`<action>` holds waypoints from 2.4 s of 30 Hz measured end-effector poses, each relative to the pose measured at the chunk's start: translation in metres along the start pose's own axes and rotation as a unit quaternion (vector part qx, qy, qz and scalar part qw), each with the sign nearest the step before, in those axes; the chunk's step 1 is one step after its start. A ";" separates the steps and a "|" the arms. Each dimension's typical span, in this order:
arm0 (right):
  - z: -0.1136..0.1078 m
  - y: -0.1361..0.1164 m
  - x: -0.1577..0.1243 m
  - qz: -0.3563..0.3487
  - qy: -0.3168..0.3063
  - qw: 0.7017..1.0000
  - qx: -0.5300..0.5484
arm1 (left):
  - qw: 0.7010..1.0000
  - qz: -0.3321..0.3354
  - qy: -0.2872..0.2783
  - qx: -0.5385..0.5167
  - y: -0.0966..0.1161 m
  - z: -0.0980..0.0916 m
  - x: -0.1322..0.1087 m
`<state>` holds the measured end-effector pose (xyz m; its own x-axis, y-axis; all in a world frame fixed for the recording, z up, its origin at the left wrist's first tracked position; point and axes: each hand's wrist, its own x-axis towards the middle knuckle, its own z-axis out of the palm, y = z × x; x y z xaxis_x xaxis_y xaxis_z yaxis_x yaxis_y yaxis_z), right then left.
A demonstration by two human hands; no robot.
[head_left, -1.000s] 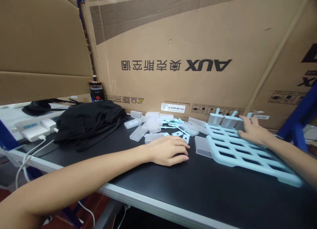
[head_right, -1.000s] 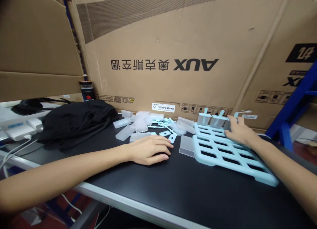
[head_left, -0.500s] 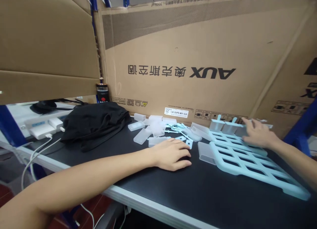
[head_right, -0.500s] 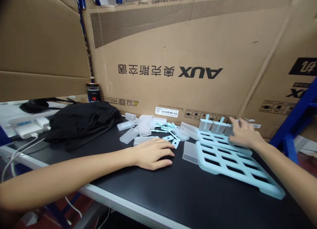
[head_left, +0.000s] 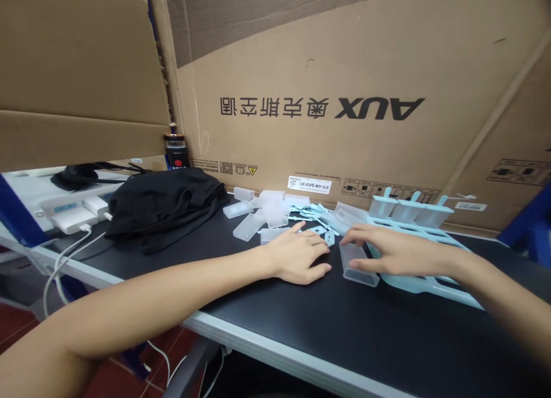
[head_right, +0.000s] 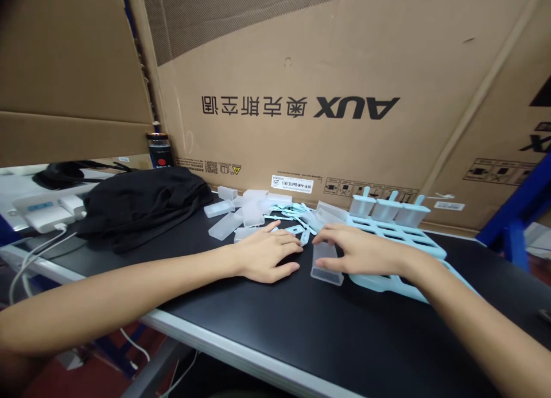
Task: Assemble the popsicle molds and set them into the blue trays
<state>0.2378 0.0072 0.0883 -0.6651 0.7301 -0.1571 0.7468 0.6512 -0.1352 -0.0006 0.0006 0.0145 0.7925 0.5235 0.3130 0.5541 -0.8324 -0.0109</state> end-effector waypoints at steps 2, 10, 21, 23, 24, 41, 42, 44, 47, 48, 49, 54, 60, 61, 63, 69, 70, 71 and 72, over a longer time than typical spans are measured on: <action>0.003 -0.003 -0.003 0.003 -0.002 1.000 0.014 | 1.000 0.016 0.018 0.010 0.000 -0.003 0.000; 0.009 -0.007 -0.006 0.047 -0.017 0.997 0.063 | 0.992 0.112 0.032 0.045 -0.006 -0.005 0.003; 0.005 -0.013 -0.013 0.021 0.034 0.998 0.050 | 0.991 0.130 0.030 -0.019 -0.014 -0.011 -0.002; 0.000 -0.010 -0.016 -0.004 0.080 0.995 0.061 | 0.992 0.117 0.014 -0.047 -0.016 -0.012 -0.002; -0.002 -0.008 -0.018 -0.012 0.101 0.993 0.065 | 0.992 0.107 0.012 -0.059 -0.016 -0.014 -0.002; 0.015 -0.026 -0.003 -0.081 0.142 0.984 0.074 | 0.968 0.006 0.007 -0.250 -0.026 -0.009 0.000; 0.016 -0.026 -0.003 -0.082 0.135 0.985 0.069 | 0.965 0.008 0.004 -0.262 -0.027 -0.009 0.000; 0.019 -0.026 -0.002 -0.083 0.128 0.986 0.062 | 0.961 0.014 0.003 -0.276 -0.028 -0.008 0.000; 0.022 -0.030 -0.001 -0.086 0.126 0.986 0.060 | 0.960 0.020 0.005 -0.278 -0.028 -0.007 0.000; 0.023 -0.032 -0.001 -0.087 0.127 0.986 0.059 | 0.962 0.021 0.006 -0.273 -0.029 -0.006 0.000; 0.024 -0.034 -0.001 -0.086 0.126 0.987 0.055 | 0.964 0.021 0.008 -0.266 -0.029 -0.006 0.000; 0.031 -0.048 -0.005 -0.040 0.126 0.991 -0.010 | 0.971 -0.003 0.018 -0.239 -0.028 -0.004 0.000; 0.034 -0.051 -0.003 -0.014 0.122 0.992 -0.036 | 0.968 -0.013 0.008 -0.252 -0.027 -0.006 0.000; 0.035 -0.051 -0.003 -0.010 0.123 0.991 -0.043 | 0.969 -0.014 0.007 -0.248 -0.026 -0.007 0.000; 0.036 -0.051 -0.003 -0.003 0.129 0.990 -0.061 | 0.973 -0.022 0.010 -0.229 -0.023 -0.007 -0.001; 0.031 -0.050 -0.003 -0.012 0.126 0.991 -0.050 | 0.964 -0.014 0.010 -0.266 -0.020 -0.006 -0.001; 0.029 -0.049 -0.002 -0.015 0.123 0.991 -0.046 | 0.963 -0.010 0.008 -0.269 -0.021 -0.006 0.000; 0.027 -0.047 -0.001 -0.018 0.121 0.992 -0.045 | 0.963 -0.008 0.008 -0.270 -0.023 -0.006 0.000; 0.026 -0.046 0.000 -0.021 0.119 0.992 -0.044 | 0.963 -0.007 0.009 -0.270 -0.025 -0.006 0.001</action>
<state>0.2037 -0.0285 0.0694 -0.6849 0.7238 0.0844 0.7226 0.6895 -0.0489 -0.0154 0.0204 0.0203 0.7785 0.5369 0.3252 0.3486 -0.8006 0.4874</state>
